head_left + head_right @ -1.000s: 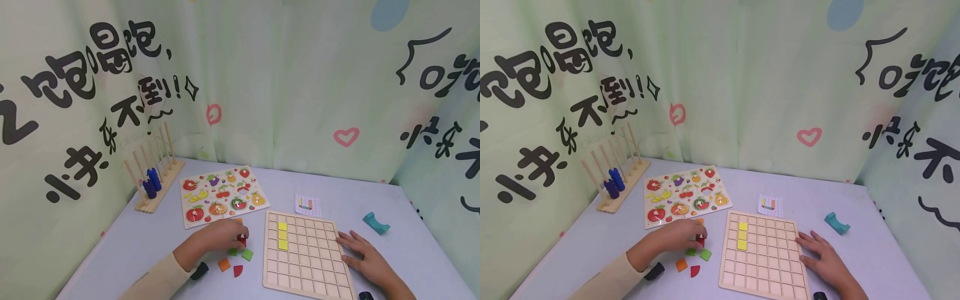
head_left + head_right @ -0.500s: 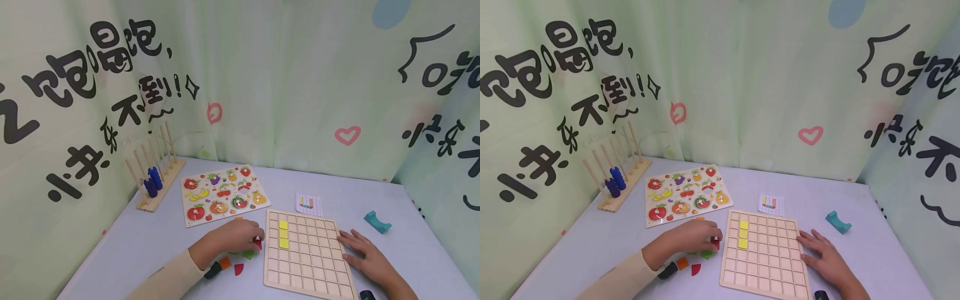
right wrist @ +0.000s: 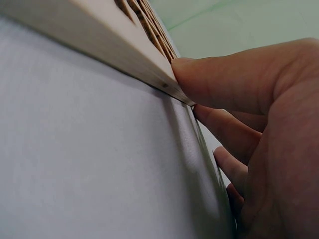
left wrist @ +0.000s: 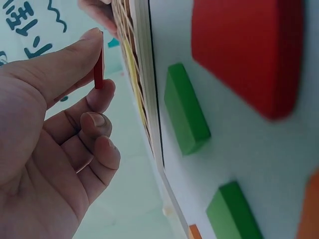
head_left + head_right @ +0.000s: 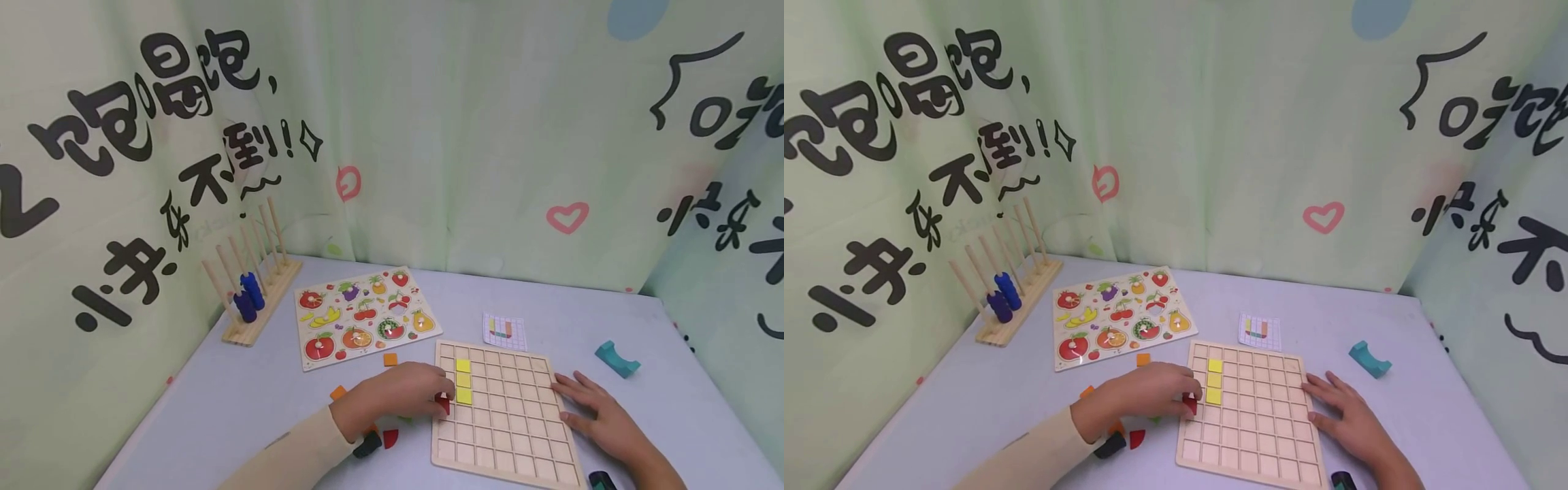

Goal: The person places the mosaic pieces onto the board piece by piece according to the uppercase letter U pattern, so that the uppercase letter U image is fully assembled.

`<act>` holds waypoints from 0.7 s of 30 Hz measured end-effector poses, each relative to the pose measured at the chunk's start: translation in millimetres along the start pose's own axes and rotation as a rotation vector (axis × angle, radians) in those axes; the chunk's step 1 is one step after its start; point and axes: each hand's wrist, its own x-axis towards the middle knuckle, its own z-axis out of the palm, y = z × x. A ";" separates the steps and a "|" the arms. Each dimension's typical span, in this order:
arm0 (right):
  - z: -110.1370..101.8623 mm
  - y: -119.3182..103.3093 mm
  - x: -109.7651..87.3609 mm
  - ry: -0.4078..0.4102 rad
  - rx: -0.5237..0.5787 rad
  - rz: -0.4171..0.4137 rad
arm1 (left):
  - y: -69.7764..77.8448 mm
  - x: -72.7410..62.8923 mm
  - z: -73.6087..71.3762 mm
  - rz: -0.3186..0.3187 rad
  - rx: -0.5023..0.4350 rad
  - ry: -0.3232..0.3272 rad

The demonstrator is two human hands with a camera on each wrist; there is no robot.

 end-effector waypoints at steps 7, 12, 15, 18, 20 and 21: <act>-0.9 -2.5 -0.6 0.002 0.011 -0.002 | 4.9 12.2 5.2 0.016 0.033 -0.019; -1.6 -3.0 -1.2 -0.001 0.017 0.000 | 8.0 18.6 6.7 0.024 0.056 -0.020; -1.5 -2.9 -1.4 0.005 0.019 -0.006 | 10.8 21.8 7.1 0.020 0.080 -0.027; -1.4 -2.6 -1.6 0.011 0.018 -0.010 | 13.3 24.5 7.1 0.017 0.095 -0.040; -1.5 -2.4 -1.5 0.010 0.015 -0.008 | 14.3 26.2 6.8 0.025 0.105 -0.048; -1.5 -2.3 -1.4 0.009 0.012 -0.006 | 14.7 27.0 6.5 0.029 0.106 -0.054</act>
